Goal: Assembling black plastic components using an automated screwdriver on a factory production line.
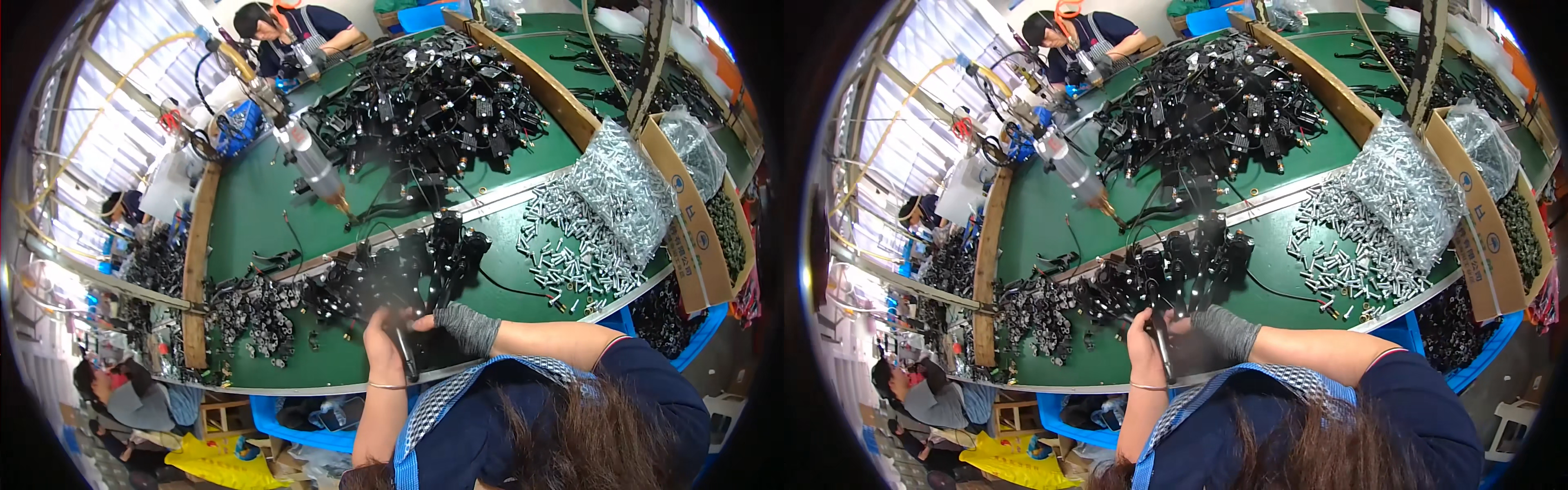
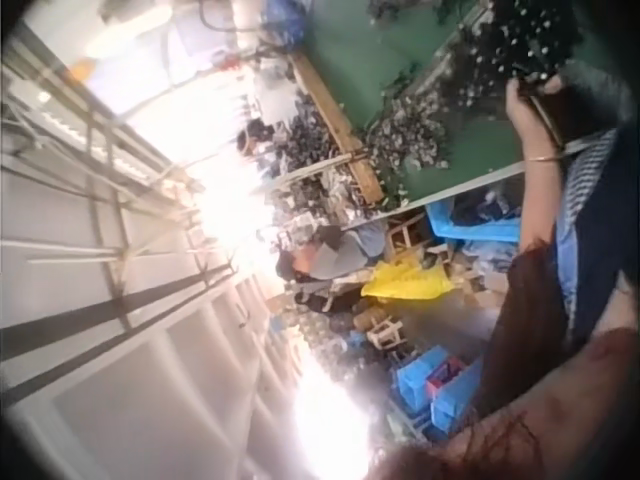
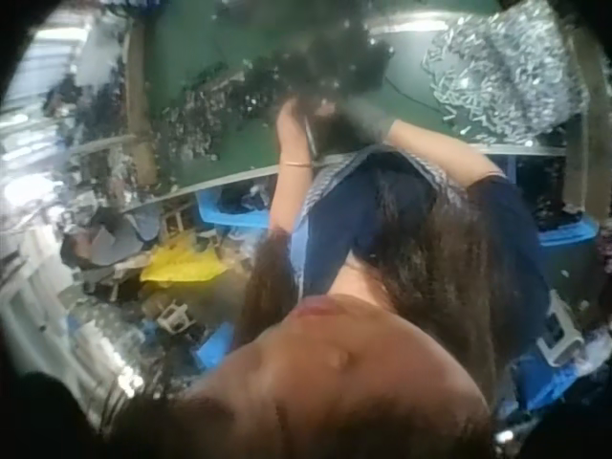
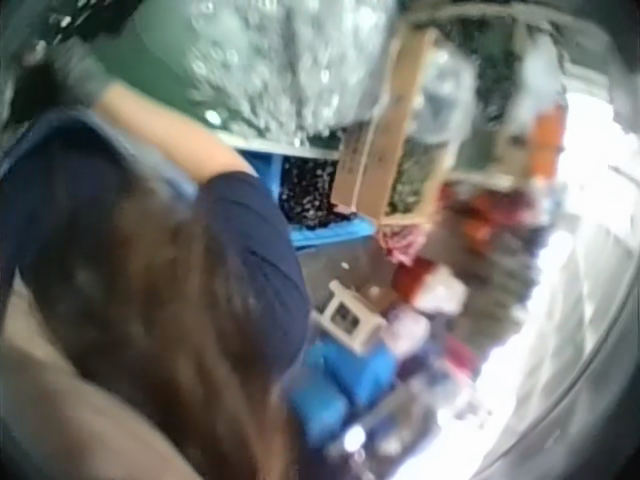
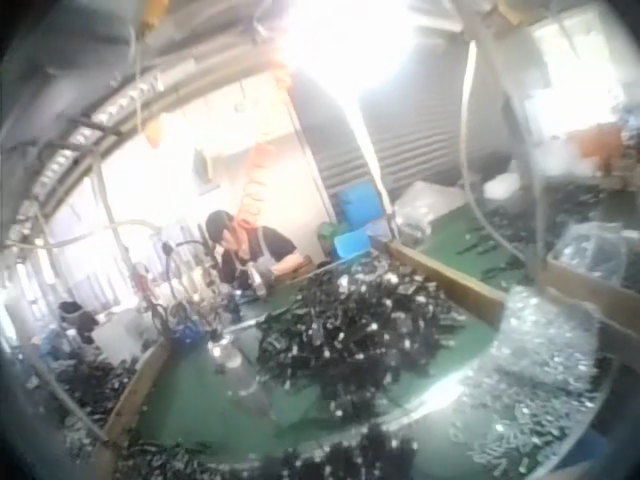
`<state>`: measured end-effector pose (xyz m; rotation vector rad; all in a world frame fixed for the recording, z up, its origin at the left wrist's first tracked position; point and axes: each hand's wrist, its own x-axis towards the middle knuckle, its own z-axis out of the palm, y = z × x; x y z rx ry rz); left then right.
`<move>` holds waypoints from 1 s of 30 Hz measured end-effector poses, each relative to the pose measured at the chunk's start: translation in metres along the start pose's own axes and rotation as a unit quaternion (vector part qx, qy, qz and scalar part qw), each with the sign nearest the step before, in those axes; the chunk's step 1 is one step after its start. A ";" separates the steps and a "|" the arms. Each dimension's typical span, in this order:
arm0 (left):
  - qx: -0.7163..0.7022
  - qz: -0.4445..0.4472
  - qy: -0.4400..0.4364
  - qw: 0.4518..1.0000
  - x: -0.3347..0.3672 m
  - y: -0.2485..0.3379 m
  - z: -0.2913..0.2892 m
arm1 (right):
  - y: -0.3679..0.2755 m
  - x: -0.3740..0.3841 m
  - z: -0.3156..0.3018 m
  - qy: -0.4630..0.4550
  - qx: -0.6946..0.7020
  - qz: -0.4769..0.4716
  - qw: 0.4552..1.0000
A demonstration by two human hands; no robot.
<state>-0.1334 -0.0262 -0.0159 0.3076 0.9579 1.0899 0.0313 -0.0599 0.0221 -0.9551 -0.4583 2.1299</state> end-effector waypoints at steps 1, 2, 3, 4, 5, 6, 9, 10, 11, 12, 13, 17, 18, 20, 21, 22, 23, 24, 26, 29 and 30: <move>0.009 0.005 -0.005 1.000 0.005 -0.001 -0.001 | 0.007 0.005 -0.006 -0.012 0.020 -0.019 1.000; 0.008 0.023 -0.014 1.000 0.008 -0.005 -0.001 | 0.035 0.035 -0.030 -0.057 -0.133 -0.188 0.971; 0.007 0.039 -0.022 0.999 0.012 -0.009 -0.002 | 0.042 0.043 -0.037 -0.080 -0.208 -0.271 0.937; 0.027 0.096 0.001 0.995 0.013 -0.015 0.002 | 0.043 0.045 -0.038 -0.095 -0.273 -0.354 0.889; 0.047 0.097 -0.012 0.994 0.015 -0.015 0.000 | 0.044 0.045 -0.041 -0.126 -0.225 -0.283 0.924; 0.062 0.096 -0.024 0.993 0.017 -0.016 -0.003 | 0.029 0.029 -0.030 -0.203 -0.084 -0.168 0.961; 0.000 -0.010 -0.054 0.999 0.007 -0.008 0.017 | -0.007 -0.010 -0.008 -0.203 0.261 0.103 0.938; 0.003 -0.011 -0.056 0.998 0.011 -0.010 0.020 | -0.007 -0.011 -0.009 -0.187 0.273 0.098 0.938; -0.034 -0.003 -0.064 0.997 0.019 -0.013 0.021 | -0.007 -0.012 -0.010 -0.172 0.285 0.094 0.938; -0.071 0.006 -0.072 0.995 0.029 -0.015 0.020 | -0.006 -0.008 -0.012 -0.117 0.243 0.077 0.960; -0.039 0.034 -0.072 0.996 0.033 -0.015 0.012 | -0.005 -0.008 -0.011 -0.090 0.221 0.068 0.969; -0.056 -0.006 -0.104 0.993 0.021 -0.006 0.030 | -0.003 -0.009 -0.021 -0.087 0.199 -0.051 0.975; -0.065 -0.023 -0.106 0.992 0.011 -0.004 0.045 | 0.005 0.003 -0.037 -0.108 0.199 -0.049 0.973; -0.010 0.043 -0.124 0.991 0.010 -0.009 0.050 | 0.008 0.006 -0.039 -0.132 0.196 -0.044 0.971; 0.303 0.217 -0.153 0.915 0.017 -0.015 0.034 | 0.005 -0.003 -0.029 -0.144 0.221 -0.012 0.965; 0.304 0.216 -0.157 0.914 0.019 -0.015 0.027 | 0.001 -0.006 -0.025 -0.147 0.235 -0.002 0.961; 0.131 0.095 -0.113 0.980 0.021 -0.014 0.023 | -0.002 -0.008 -0.020 -0.151 0.249 0.011 0.957; -0.046 -0.036 -0.064 0.996 0.025 -0.014 0.021 | -0.005 -0.007 -0.019 -0.097 0.243 0.028 0.965; 0.045 -0.065 -0.017 0.997 0.013 -0.007 0.020 | -0.012 -0.015 -0.026 -0.029 0.246 0.033 0.968; 0.186 -0.046 0.055 0.980 -0.011 -0.001 0.010 | -0.021 -0.045 -0.043 -0.021 0.167 0.062 0.984; 0.227 -0.025 0.040 0.973 -0.010 0.002 -0.009 | -0.023 -0.053 -0.046 -0.025 0.149 0.072 0.986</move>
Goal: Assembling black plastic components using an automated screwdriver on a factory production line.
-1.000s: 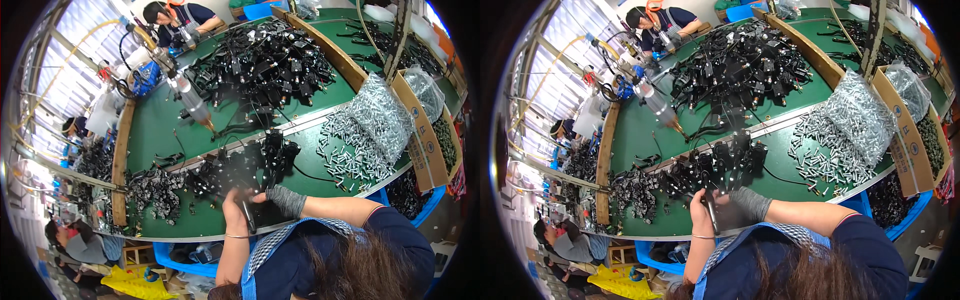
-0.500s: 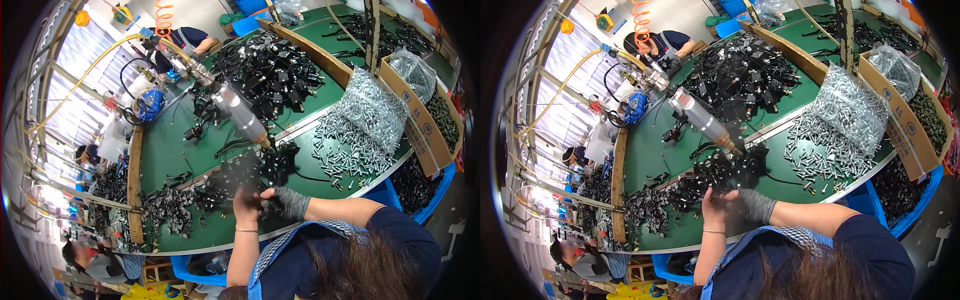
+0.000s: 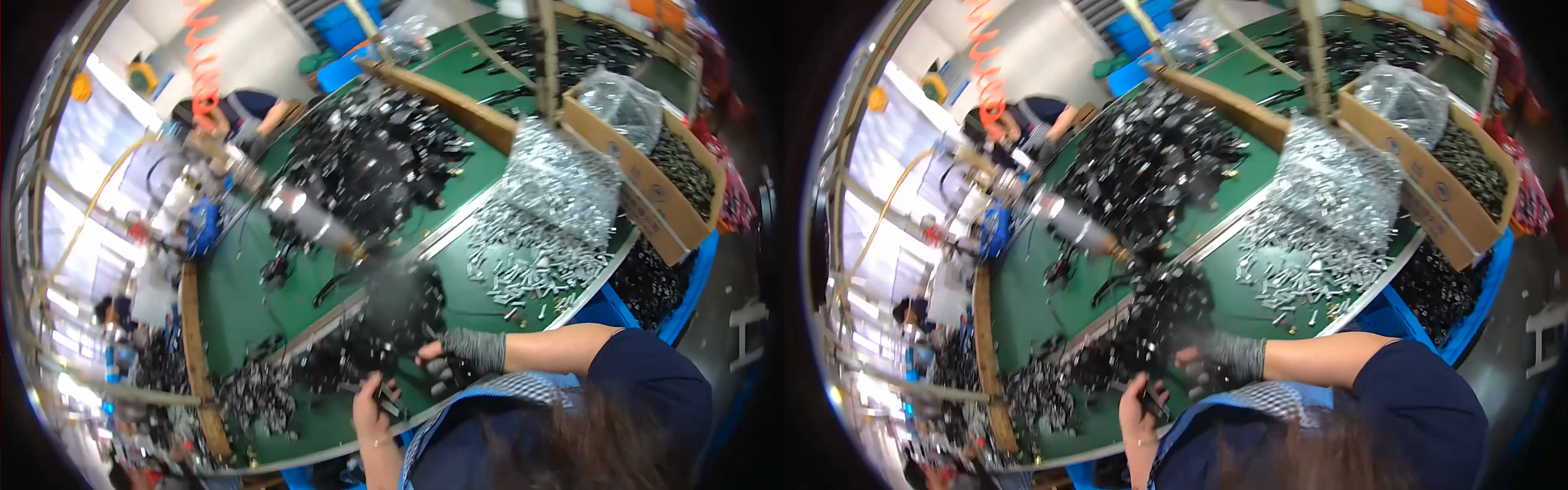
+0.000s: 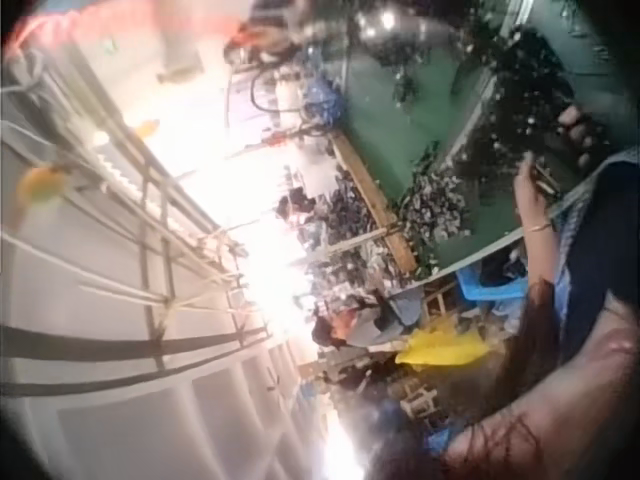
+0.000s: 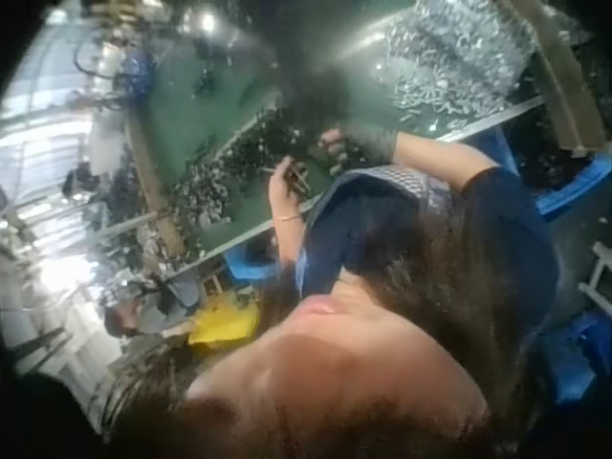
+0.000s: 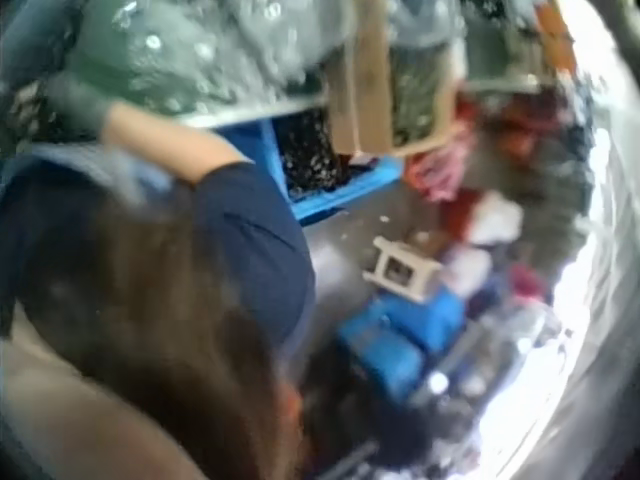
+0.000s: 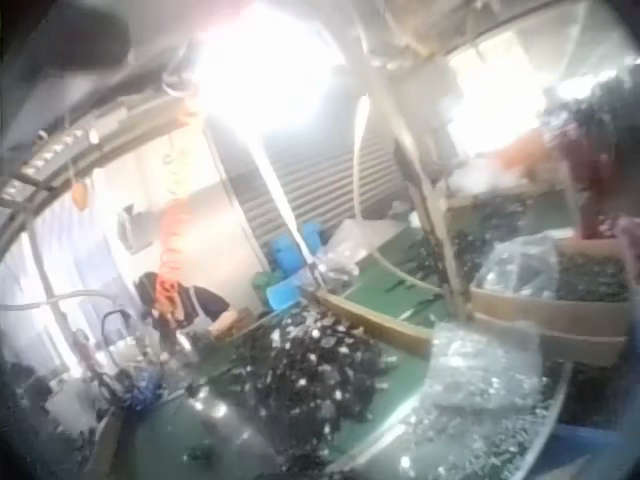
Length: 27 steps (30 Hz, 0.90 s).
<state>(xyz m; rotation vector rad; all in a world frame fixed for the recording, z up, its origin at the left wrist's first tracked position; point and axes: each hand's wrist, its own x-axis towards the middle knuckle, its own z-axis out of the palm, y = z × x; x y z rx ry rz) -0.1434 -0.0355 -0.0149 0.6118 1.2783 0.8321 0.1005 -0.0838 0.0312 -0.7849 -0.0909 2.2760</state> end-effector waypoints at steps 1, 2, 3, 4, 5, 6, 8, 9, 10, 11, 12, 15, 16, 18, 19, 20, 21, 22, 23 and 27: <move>-0.007 0.004 0.014 1.000 -0.011 -0.001 -0.005 | -0.001 -0.005 -0.006 -0.008 -0.009 0.010 1.000; -0.011 0.015 0.009 1.000 -0.027 -0.001 -0.004 | 0.003 0.001 -0.022 -0.056 -0.018 0.012 0.998; -0.017 0.031 0.039 0.999 -0.036 -0.007 -0.008 | 0.004 -0.004 -0.026 -0.056 -0.014 0.012 0.998; 0.133 0.044 -0.008 0.990 -0.049 -0.013 -0.028 | -0.001 -0.012 -0.028 -0.058 -0.009 0.012 0.998; 0.319 0.017 0.024 0.947 -0.066 0.003 -0.018 | -0.007 -0.023 -0.026 -0.067 -0.025 0.023 0.997; 0.495 -0.002 0.058 0.867 -0.084 0.018 -0.007 | -0.007 -0.016 -0.040 -0.064 -0.028 0.026 0.997; 0.470 0.022 0.048 0.881 -0.119 0.042 0.030 | -0.027 -0.042 -0.040 -0.056 -0.023 -0.024 0.998; 0.472 0.031 0.045 0.880 -0.116 0.044 0.040 | -0.043 -0.049 -0.044 -0.057 -0.025 -0.033 0.997; 0.453 0.041 0.025 0.890 -0.112 0.044 0.048 | -0.063 -0.051 -0.046 -0.066 -0.029 -0.092 0.993; 0.434 0.051 0.007 0.899 -0.107 0.044 0.056 | -0.086 -0.055 -0.046 -0.075 -0.034 -0.149 0.985; 0.414 0.061 -0.004 0.908 -0.102 0.045 0.059 | -0.116 -0.069 -0.026 -0.012 -0.083 -0.241 0.967; 0.365 0.092 -0.060 0.925 -0.085 0.053 0.081 | -0.243 -0.025 -0.059 -0.106 -0.032 -0.400 0.910; 0.399 0.290 -0.072 0.867 -0.084 0.065 0.125 | -0.274 -0.029 -0.053 -0.083 0.012 -0.447 0.891; 0.409 0.227 -0.114 0.876 -0.059 0.101 0.168 | -0.338 -0.056 -0.049 -0.038 0.093 -0.552 0.828; 0.348 0.279 -0.129 0.886 -0.037 0.107 0.189 | -0.371 -0.054 -0.074 -0.043 0.139 -0.601 0.786; 0.348 0.325 -0.127 0.870 -0.029 0.122 0.227 | -0.388 -0.059 -0.092 0.007 0.087 -0.646 0.758; 0.349 0.342 -0.138 0.861 -0.017 0.140 0.256 | -0.384 -0.068 -0.093 0.107 0.105 -0.641 0.752; 0.350 0.375 -0.170 0.841 -0.004 0.154 0.283 | -0.388 -0.073 -0.113 0.158 0.120 -0.640 0.742; 0.385 0.378 -0.129 0.832 0.014 0.168 0.307 | -0.385 -0.074 -0.117 0.207 0.195 -0.599 0.748; 0.373 0.465 -0.267 0.757 0.085 0.222 0.410 | -0.320 -0.055 -0.095 0.157 0.190 -0.628 0.738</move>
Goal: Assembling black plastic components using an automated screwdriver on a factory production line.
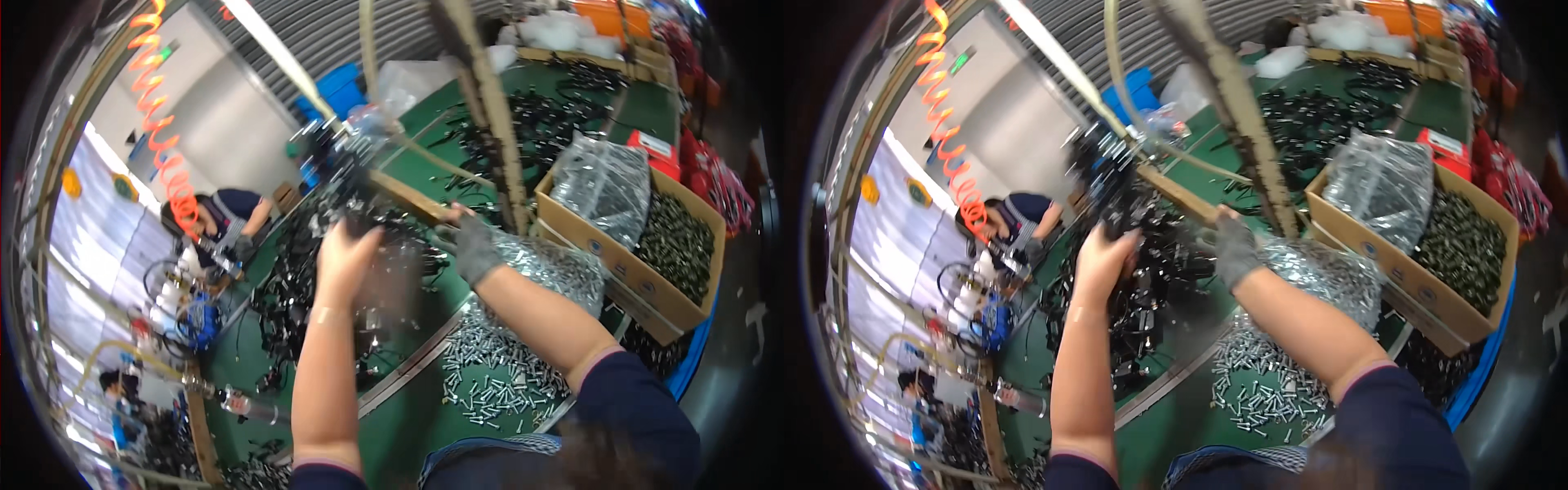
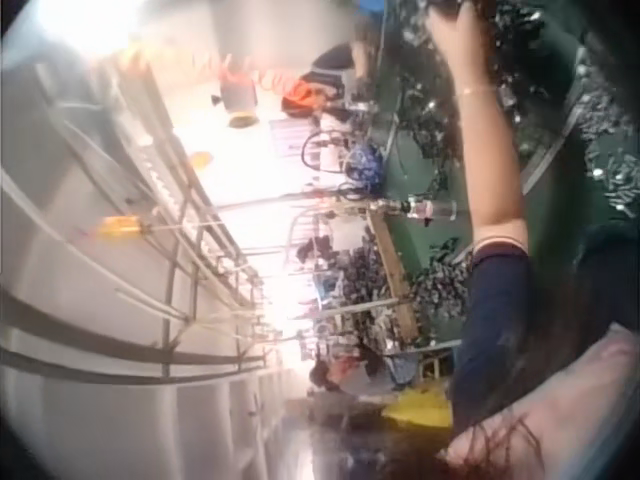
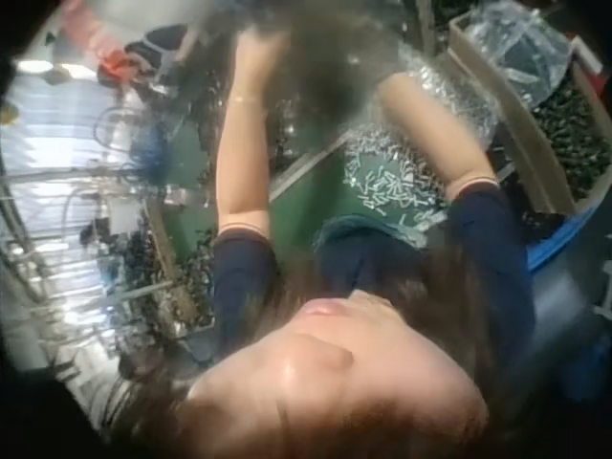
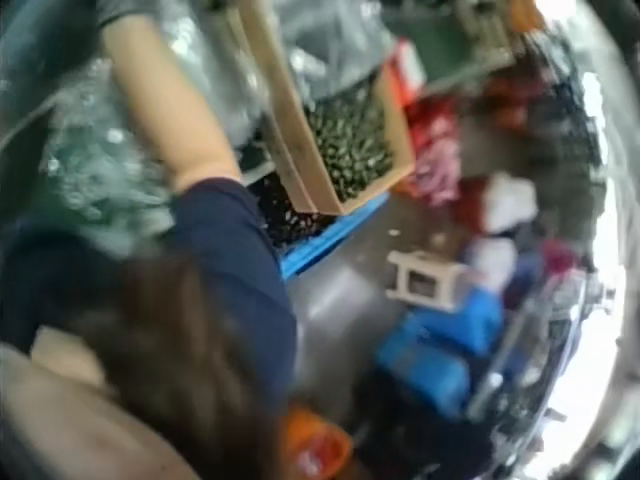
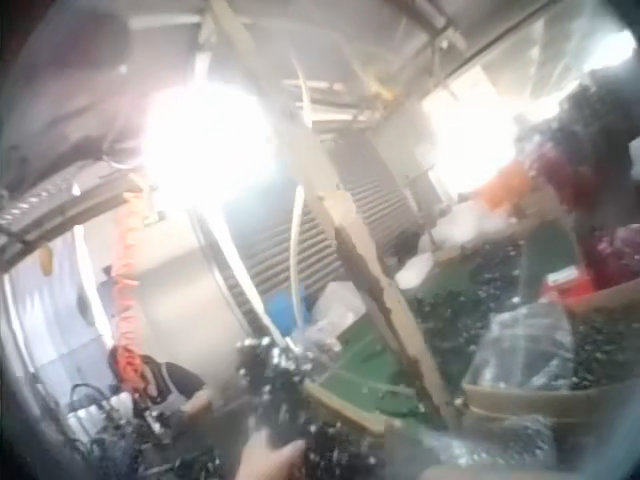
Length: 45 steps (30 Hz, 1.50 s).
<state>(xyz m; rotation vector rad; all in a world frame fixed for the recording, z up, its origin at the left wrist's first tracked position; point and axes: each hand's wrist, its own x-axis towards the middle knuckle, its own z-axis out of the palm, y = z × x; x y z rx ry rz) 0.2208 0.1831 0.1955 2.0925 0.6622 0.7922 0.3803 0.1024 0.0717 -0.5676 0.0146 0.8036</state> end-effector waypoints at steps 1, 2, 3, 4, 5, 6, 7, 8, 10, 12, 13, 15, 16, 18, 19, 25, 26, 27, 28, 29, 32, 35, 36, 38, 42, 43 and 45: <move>0.057 0.022 -0.043 0.997 0.026 0.017 0.008 | 0.014 -0.006 -0.010 -0.069 0.012 -0.024 0.997; 0.037 0.083 0.039 0.995 0.044 0.010 0.016 | 0.011 -0.028 -0.003 -0.106 0.007 0.038 0.994; 0.027 0.143 0.115 0.983 0.063 -0.001 0.025 | 0.014 -0.045 0.005 -0.096 -0.030 0.047 0.994; 0.012 0.138 0.171 0.975 0.072 0.001 0.049 | 0.009 -0.043 -0.008 -0.096 -0.040 0.054 0.993; 0.002 0.134 0.227 0.965 0.077 -0.004 0.058 | 0.007 -0.039 -0.016 -0.099 -0.045 0.063 0.992; 0.019 0.116 0.223 0.968 0.075 -0.018 0.051 | 0.006 -0.041 -0.013 -0.072 -0.059 0.059 0.994; 0.035 0.093 0.215 0.972 0.072 -0.043 0.045 | 0.007 -0.044 -0.012 -0.040 -0.074 0.056 0.995; 0.084 0.049 0.251 0.963 0.065 -0.073 0.024 | 0.012 -0.043 -0.013 -0.044 -0.055 0.075 0.995; 0.048 -0.036 0.365 0.929 0.035 -0.112 -0.016 | 0.021 -0.038 -0.015 -0.057 -0.078 0.094 0.991; 0.252 -0.107 0.534 0.800 0.000 -0.175 -0.073 | 0.044 -0.048 0.005 -0.106 -0.124 0.141 0.976; 0.318 -0.090 0.563 0.757 -0.020 -0.202 -0.103 | 0.057 -0.049 0.011 -0.151 -0.154 0.154 0.964; 0.311 -0.164 0.547 0.760 -0.058 -0.230 -0.132 | 0.080 -0.052 0.020 -0.230 -0.265 0.160 0.923; 0.285 -0.222 0.428 0.828 -0.074 -0.242 -0.143 | 0.089 -0.055 0.026 -0.263 -0.348 0.159 0.886; 0.277 -0.287 0.138 0.907 -0.099 -0.260 -0.154 | 0.110 -0.062 0.040 -0.385 -0.538 0.093 0.744; 0.372 -0.269 0.131 0.879 -0.118 -0.281 -0.149 | 0.129 -0.065 0.046 -0.392 -0.617 0.057 0.680; 0.384 -0.209 -0.006 0.899 -0.166 -0.259 -0.156 | 0.169 -0.054 0.071 -0.299 -0.823 -0.090 0.474; 0.350 -0.178 0.007 0.919 -0.173 -0.254 -0.164 | 0.171 -0.051 0.073 -0.289 -0.827 -0.079 0.475; 0.315 -0.147 0.020 0.937 -0.182 -0.251 -0.171 | 0.171 -0.049 0.075 -0.280 -0.832 -0.067 0.474; 0.267 -0.180 0.024 0.947 -0.194 -0.251 -0.182 | 0.167 -0.051 0.081 -0.274 -0.841 -0.076 0.461; 0.263 -0.182 0.025 0.947 -0.209 -0.250 -0.188 | 0.171 -0.046 0.079 -0.257 -0.852 -0.129 0.437; 0.336 -0.192 0.012 0.922 -0.253 -0.242 -0.193 | 0.180 -0.042 0.087 -0.242 -0.816 -0.243 0.466; 0.367 -0.050 -0.019 0.929 -0.280 -0.229 -0.175 | 0.195 -0.031 0.120 -0.280 -0.868 -0.084 0.401; 0.350 -0.128 -0.015 0.928 -0.293 -0.232 -0.174 | 0.210 -0.040 0.132 -0.304 -0.888 -0.064 0.339; 0.355 -0.191 -0.027 0.915 -0.307 -0.240 -0.176 | 0.235 -0.066 0.157 -0.340 -0.912 -0.003 0.227; 0.395 -0.184 -0.072 0.897 -0.313 -0.195 -0.160 | 0.268 -0.068 0.165 -0.285 -0.932 0.084 0.207; 0.401 -0.157 -0.082 0.899 -0.320 -0.186 -0.153 | 0.288 -0.051 0.147 -0.232 -0.941 0.031 0.244; 0.374 -0.176 -0.044 0.910 -0.339 -0.156 -0.142 | 0.333 -0.018 0.111 -0.135 -0.931 -0.079 0.329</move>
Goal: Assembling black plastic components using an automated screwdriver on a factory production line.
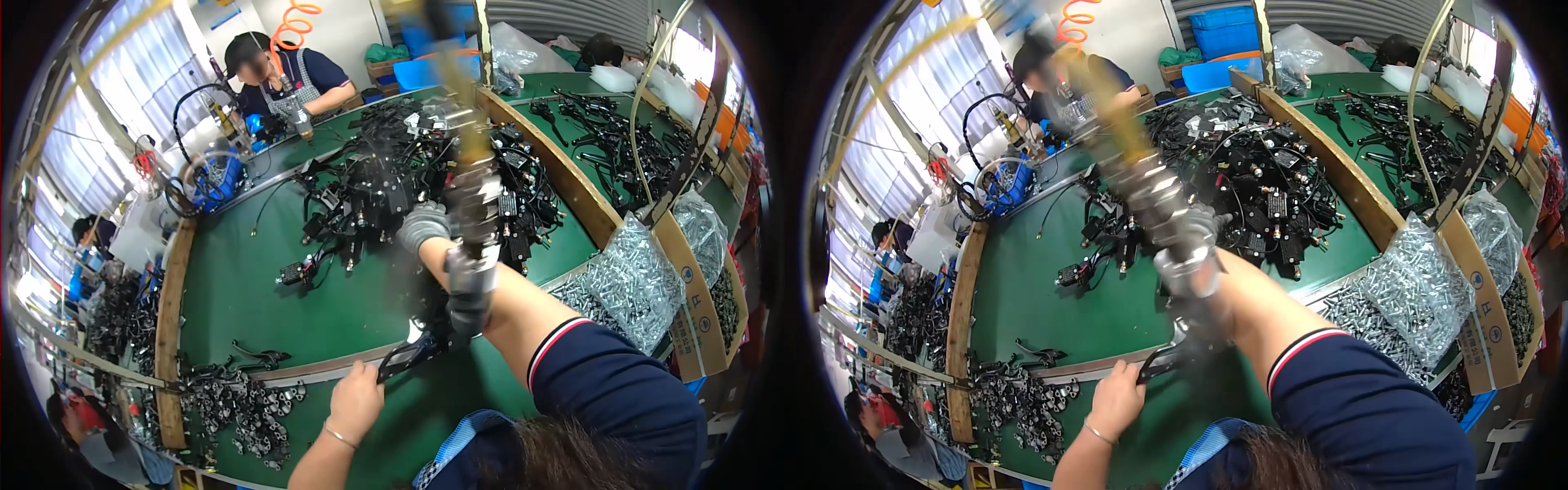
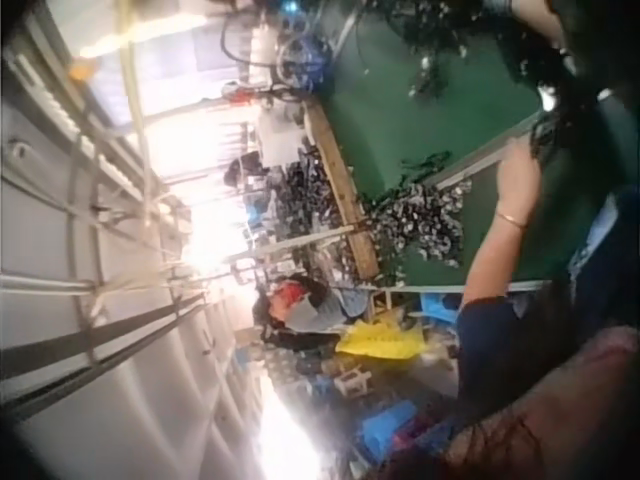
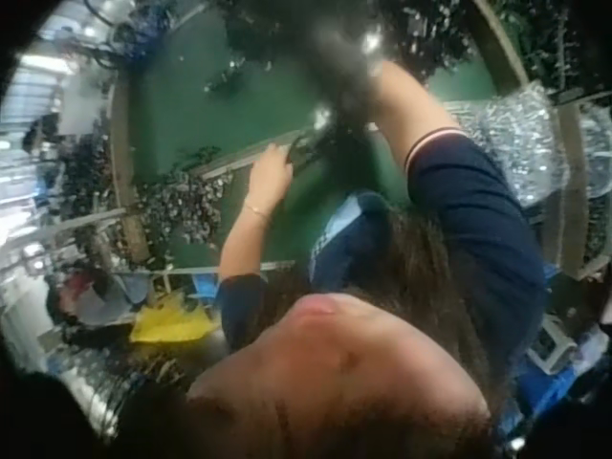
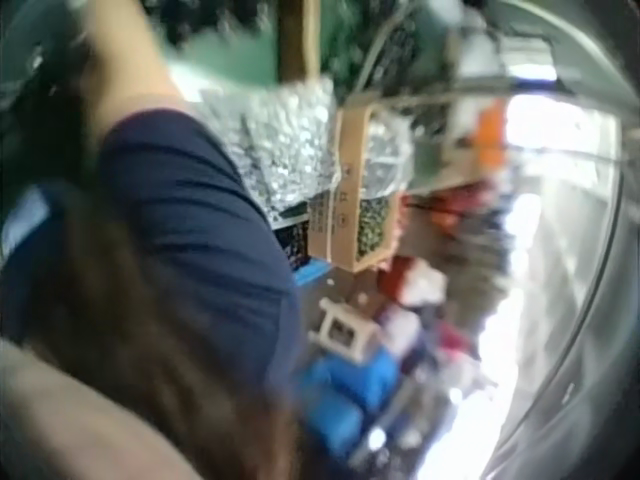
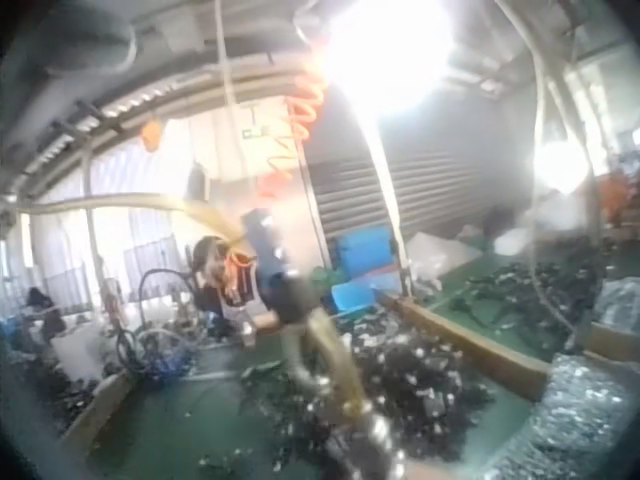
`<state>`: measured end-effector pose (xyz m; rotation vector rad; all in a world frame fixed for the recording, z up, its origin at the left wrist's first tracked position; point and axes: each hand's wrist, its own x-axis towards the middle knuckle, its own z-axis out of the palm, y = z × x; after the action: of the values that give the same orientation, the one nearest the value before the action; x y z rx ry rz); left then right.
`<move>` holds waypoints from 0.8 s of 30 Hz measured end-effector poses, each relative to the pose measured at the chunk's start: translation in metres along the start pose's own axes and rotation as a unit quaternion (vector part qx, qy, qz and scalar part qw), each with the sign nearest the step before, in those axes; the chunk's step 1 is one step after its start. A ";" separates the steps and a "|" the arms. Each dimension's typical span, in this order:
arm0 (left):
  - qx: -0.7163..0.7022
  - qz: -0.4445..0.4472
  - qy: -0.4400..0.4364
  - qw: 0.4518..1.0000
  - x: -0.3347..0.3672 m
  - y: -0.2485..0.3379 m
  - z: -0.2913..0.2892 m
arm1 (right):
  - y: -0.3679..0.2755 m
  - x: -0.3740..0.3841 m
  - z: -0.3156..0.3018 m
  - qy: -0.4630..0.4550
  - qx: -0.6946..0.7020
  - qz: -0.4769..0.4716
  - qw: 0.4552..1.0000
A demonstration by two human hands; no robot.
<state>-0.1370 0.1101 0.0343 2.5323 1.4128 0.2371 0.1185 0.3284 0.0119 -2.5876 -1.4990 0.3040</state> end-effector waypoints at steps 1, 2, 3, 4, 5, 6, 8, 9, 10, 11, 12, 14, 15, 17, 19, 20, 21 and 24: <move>0.000 -0.012 0.000 1.000 -0.018 0.006 -0.002 | -0.005 -0.006 -0.003 -0.017 0.009 -0.016 1.000; -0.016 -0.052 0.004 0.998 -0.034 0.011 -0.001 | -0.006 -0.010 -0.009 -0.057 0.005 -0.056 0.997; -0.031 -0.087 0.009 0.996 -0.047 0.015 0.002 | -0.003 -0.013 -0.014 -0.085 0.006 -0.095 0.992; -0.039 -0.053 0.017 0.998 -0.061 0.017 0.010 | 0.002 -0.012 -0.017 -0.091 0.012 -0.130 0.987; -0.096 -0.087 0.008 0.992 -0.076 0.028 0.018 | 0.009 -0.014 -0.018 -0.095 0.010 -0.167 0.981; -0.122 -0.122 -0.021 0.985 -0.090 0.038 0.023 | 0.015 -0.017 -0.015 -0.088 0.018 -0.211 0.973; -0.151 -0.185 -0.027 0.971 -0.117 0.057 0.045 | 0.030 -0.021 -0.006 -0.062 0.030 -0.312 0.948; -0.156 -0.190 -0.030 0.969 -0.126 0.063 0.047 | 0.037 -0.030 -0.004 -0.047 0.032 -0.366 0.929; -0.164 -0.210 -0.039 0.963 -0.134 0.070 0.049 | 0.046 -0.037 -0.004 -0.034 0.025 -0.418 0.907; -0.173 -0.228 -0.049 0.957 -0.142 0.077 0.051 | 0.057 -0.043 -0.006 -0.025 0.014 -0.454 0.891; -0.169 -0.229 -0.047 0.957 -0.146 0.078 0.053 | 0.068 -0.051 -0.011 0.001 0.005 -0.500 0.866; -0.130 -0.228 0.002 0.965 -0.161 0.075 0.050 | 0.060 -0.159 -0.097 -0.093 0.201 -0.324 0.920; -0.130 -0.222 0.014 0.966 -0.160 0.078 0.052 | 0.082 -0.155 -0.080 -0.121 0.343 -0.391 0.845; -0.123 -0.270 0.021 0.955 -0.169 0.079 0.055 | 0.095 -0.202 -0.091 -0.065 0.398 -0.414 0.816; -0.113 -0.264 0.031 0.957 -0.171 0.086 0.065 | 0.136 -0.225 -0.079 0.011 0.438 -0.457 0.774; -0.101 -0.258 0.051 0.959 -0.170 0.092 0.068 | 0.157 -0.235 -0.067 0.074 0.410 -0.496 0.762; -0.090 -0.228 0.019 0.969 -0.166 0.101 0.065 | 0.176 -0.254 -0.049 0.070 0.402 -0.462 0.787; -0.061 -0.089 0.003 0.994 -0.153 0.118 0.060 | 0.218 -0.292 -0.009 0.057 0.340 -0.424 0.837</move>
<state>-0.1054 -0.0877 0.0051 2.2933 1.5654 0.2895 0.1623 -0.0336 0.0048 -1.2291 -1.8611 0.4404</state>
